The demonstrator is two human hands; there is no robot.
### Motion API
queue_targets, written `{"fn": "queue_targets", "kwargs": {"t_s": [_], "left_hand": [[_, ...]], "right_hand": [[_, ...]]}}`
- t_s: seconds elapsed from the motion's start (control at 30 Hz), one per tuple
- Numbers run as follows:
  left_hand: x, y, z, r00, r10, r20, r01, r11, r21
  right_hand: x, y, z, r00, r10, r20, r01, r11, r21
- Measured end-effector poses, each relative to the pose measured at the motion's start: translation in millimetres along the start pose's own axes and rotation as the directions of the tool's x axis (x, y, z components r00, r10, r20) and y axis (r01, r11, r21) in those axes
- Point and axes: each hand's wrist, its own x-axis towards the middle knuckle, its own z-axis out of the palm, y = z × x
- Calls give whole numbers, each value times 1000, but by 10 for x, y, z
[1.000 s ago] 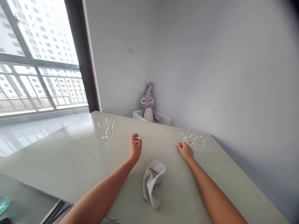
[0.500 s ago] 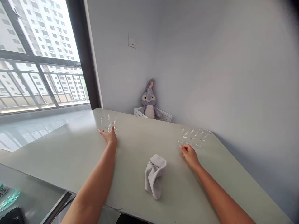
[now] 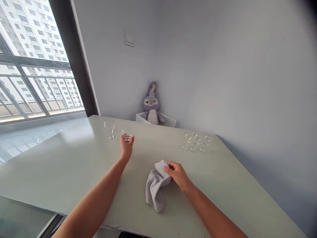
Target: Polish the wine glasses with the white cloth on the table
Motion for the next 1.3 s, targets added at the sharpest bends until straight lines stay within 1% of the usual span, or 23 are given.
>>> {"fn": "queue_targets", "kwargs": {"t_s": [0.07,0.13,0.23,0.33,0.4,0.43,0.53,0.6,0.67,0.73,0.8,0.87,0.93,0.97,1.0,1.03,1.07,1.13,1.17,1.2,1.23,1.27,1.3], "left_hand": [[-264,120,137,983,88,159,-107,987,117],[-523,223,230,932,152,328,-215,962,165],[-815,309,293,838,222,498,-364,908,209],[-956,325,311,765,279,581,-510,813,280],[-995,328,313,734,293,613,-569,758,319],[-1009,334,312,720,295,628,-590,737,330],[-1054,372,297,692,310,652,-635,690,346],[-1097,407,280,668,348,658,-674,658,336],[-1143,440,262,612,413,674,-732,617,287],[-1171,465,247,532,498,685,-802,555,220],[-1164,483,234,449,583,677,-868,464,176],[-1118,495,221,369,660,654,-919,364,151],[-1048,508,207,292,713,638,-950,293,108],[-1011,516,200,264,724,637,-957,278,80],[-976,525,191,245,718,651,-958,282,50],[-944,536,182,237,695,678,-952,306,20],[-914,548,171,245,655,715,-935,355,-5],[-862,578,143,291,510,809,-844,535,-33],[-839,595,126,287,405,868,-761,647,-50],[-821,613,108,239,294,925,-658,750,-68],[-809,631,92,152,195,969,-549,832,-81],[-806,648,78,52,124,991,-459,884,-87],[-813,663,71,-12,90,996,-411,907,-87]], "right_hand": [[-12,4,-68,998,25,-59,-11,974,226],[-24,-32,-143,989,16,-149,42,925,377],[-56,-133,-233,956,-18,-291,150,886,438],[-108,-233,-264,925,-46,-378,223,871,438],[-144,-283,-239,923,-89,-375,259,864,432],[-162,-302,-214,931,-125,-342,269,870,414],[-207,-325,-107,959,-246,-137,275,927,256],[-227,-298,-32,957,-287,-28,289,951,109],[-232,-236,27,959,-285,5,285,959,10],[-214,-160,55,969,-244,-35,243,970,-25],[-171,-97,44,984,-157,-88,160,987,27],[-114,-67,-9,994,-51,-100,71,975,209],[-60,-69,-95,998,34,-51,-8,897,441],[-42,-78,-145,998,60,-17,-43,851,523],[-30,-90,-196,997,75,16,-71,823,563],[-27,-105,-246,996,74,52,-91,826,557],[-32,-123,-294,994,60,91,-98,855,510],[-57,-164,-381,981,9,192,-76,935,346],[-74,-186,-418,968,-13,252,-55,964,260],[-89,-207,-450,949,-25,313,-37,981,190],[-101,-225,-476,930,-27,366,-28,989,144],[-106,-238,-494,915,-23,402,-27,993,119],[-105,-243,-503,910,-21,413,-27,993,111]]}}
